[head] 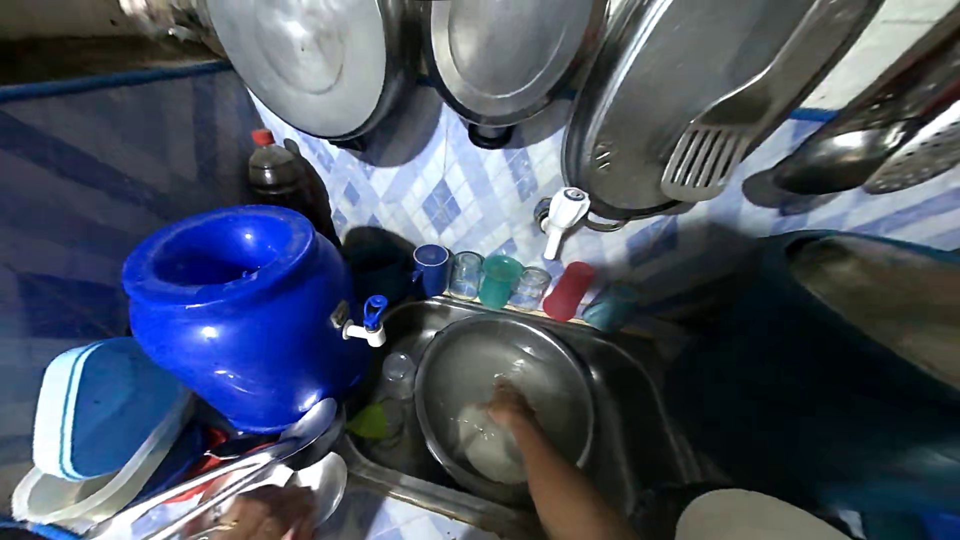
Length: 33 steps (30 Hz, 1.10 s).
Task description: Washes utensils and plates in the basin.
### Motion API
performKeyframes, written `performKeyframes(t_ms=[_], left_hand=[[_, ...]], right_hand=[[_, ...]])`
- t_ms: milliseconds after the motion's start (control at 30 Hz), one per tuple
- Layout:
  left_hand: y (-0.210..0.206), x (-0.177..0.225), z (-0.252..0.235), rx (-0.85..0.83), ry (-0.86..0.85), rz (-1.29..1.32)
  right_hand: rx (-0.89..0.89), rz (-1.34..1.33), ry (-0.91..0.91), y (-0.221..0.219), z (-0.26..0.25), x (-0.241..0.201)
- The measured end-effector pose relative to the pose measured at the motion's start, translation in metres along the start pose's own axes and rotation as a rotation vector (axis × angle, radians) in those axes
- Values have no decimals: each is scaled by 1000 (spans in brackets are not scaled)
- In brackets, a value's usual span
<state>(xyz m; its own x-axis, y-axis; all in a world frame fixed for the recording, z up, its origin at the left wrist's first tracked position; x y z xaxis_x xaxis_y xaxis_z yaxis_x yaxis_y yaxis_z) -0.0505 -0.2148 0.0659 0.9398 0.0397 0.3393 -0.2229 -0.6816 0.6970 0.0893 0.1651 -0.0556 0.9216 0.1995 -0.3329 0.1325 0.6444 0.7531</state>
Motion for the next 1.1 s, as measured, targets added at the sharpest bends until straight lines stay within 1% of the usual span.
performKeyframes(t_ms=[100,167,200,233,300,333,367,433,500,533,567,600,667,700,733,767,833,867,933,967,1000,1033,1067,1100], left_hand=[[-46,43,-35,-29,-63,311],[-90,62,-50,-130,-87,429],[-113,67,-58,-224,-70,470],[-136,70,-66,-362,-13,518],[-177,72,-89,-714,192,618],[-197,71,-98,-812,278,662],[-216,69,-104,-850,349,707],[-250,62,-113,-865,440,775],[-275,53,-114,-864,446,821],[-285,46,-113,-833,460,839],[-291,38,-111,-782,501,842],[-291,31,-113,-768,570,799],[-285,18,-116,-834,699,649],[-284,11,-114,-822,766,636],[-286,4,-111,-747,848,697],[-290,-1,-108,-620,946,802],[-297,-6,-107,-375,1130,1042],[-296,-7,-108,-317,1192,1119],[-295,-7,-106,-326,1238,1186],[-295,-6,-105,-372,1231,1173],[-292,-5,-104,-437,1193,1133],[-289,-5,-104,-490,1145,1083],[-289,-5,-103,-496,1127,1066],[-288,-4,-103,-487,1136,1060]], right_hand=[[-12,-227,-60,17,-6,32],[-50,-290,-98,26,1,48],[-68,-278,-117,29,7,52],[-68,-280,-129,31,13,54],[-28,-259,-135,33,23,51],[-8,-226,-119,35,25,46],[21,-198,-93,39,27,39],[94,-151,-12,53,39,21],[195,-108,64,73,59,1],[253,-76,92,84,72,-7],[315,-53,110,94,83,-12],[379,-43,113,103,92,-13],[530,-23,96,114,101,-10],[603,-36,93,116,101,-7],[647,-63,91,117,98,-3],[663,-94,102,116,93,1],[594,-166,148,103,75,13],[514,-217,148,91,62,19],[358,-337,140,56,40,32],[297,-407,128,38,31,36],[275,-435,114,24,24,36],[286,-404,100,14,19,35],[320,-324,98,6,12,35],[362,-183,98,-2,5,36]])
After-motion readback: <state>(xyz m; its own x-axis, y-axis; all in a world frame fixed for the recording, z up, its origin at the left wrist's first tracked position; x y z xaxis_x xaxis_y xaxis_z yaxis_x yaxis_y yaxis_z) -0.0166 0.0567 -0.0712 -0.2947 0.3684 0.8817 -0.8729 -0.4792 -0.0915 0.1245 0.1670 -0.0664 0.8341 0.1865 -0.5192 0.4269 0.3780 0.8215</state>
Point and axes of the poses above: each hand's wrist, its own z-axis away from the middle knuckle, its own y-axis out of the back of the hand, x = y × z, the point moved 2 cm from there along -z, towards the middle knuckle, and after that the axes turned 3 degrees about -y, right-handed, at the moved point
